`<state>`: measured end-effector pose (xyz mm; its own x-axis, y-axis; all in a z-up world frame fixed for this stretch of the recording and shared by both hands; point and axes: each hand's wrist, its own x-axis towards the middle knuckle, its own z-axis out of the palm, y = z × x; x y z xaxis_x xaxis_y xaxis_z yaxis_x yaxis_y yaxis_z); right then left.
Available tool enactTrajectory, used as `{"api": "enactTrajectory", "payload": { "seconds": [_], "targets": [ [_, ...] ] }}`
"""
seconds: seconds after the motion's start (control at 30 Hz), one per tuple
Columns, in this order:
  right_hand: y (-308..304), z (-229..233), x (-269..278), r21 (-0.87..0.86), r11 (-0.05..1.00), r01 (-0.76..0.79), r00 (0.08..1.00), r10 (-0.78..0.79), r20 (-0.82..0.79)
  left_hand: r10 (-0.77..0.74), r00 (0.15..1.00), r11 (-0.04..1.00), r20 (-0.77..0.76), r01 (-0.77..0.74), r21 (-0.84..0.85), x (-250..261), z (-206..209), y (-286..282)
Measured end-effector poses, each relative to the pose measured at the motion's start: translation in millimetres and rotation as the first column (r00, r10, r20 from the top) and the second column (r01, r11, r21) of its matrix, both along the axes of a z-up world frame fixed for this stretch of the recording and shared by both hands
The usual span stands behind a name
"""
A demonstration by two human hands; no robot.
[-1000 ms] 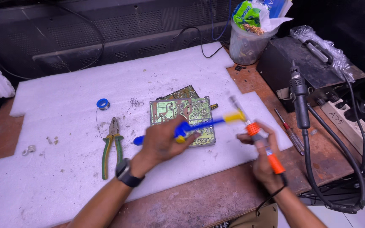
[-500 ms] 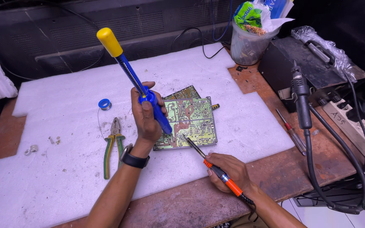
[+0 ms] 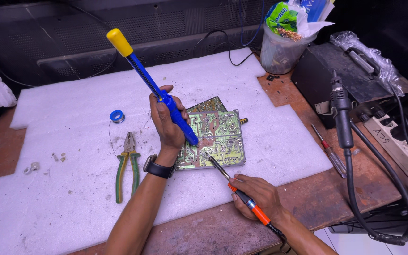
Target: The person uses a soldering iron and a desoldering pump to remove solder from a green circuit board. They repeatedly heat solder joints with the iron and use the pump to extract the molten solder, working on multiple points across the board.
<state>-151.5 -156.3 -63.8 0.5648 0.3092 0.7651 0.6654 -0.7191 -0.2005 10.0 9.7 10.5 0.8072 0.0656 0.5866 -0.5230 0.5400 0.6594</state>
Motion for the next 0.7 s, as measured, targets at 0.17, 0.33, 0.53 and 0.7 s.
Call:
{"api": "enactTrajectory", "payload": {
  "seconds": [0.17, 0.33, 0.53, 0.7],
  "targets": [
    [-2.0, -3.8, 0.0, 0.009, 1.000, -0.005, 1.000, 0.005, -0.002, 0.003, 1.000, 1.000, -0.007, -0.003, -0.004, 1.8, -1.4, 0.6],
    [-3.2, -6.5, 0.0, 0.007, 1.000, -0.003, 1.000, 0.003, -0.002, -0.003, 1.000, 1.000, -0.003, 0.003, 0.007, 1.2, -1.9, -0.3],
    [-1.7, -2.1, -0.2, 0.041, 0.999, 0.008, 1.000, -0.008, -0.012, -0.004, 1.000, 1.000, 0.019, 0.004, 0.021, 1.2, -2.3, -2.0],
    [-1.3, -2.2, 1.4, 0.029, 1.000, -0.010, 1.000, 0.011, -0.022, -0.001, 1.000, 1.000, 0.017, 0.001, 0.018, 1.6, -2.9, -3.1]
  ]
}}
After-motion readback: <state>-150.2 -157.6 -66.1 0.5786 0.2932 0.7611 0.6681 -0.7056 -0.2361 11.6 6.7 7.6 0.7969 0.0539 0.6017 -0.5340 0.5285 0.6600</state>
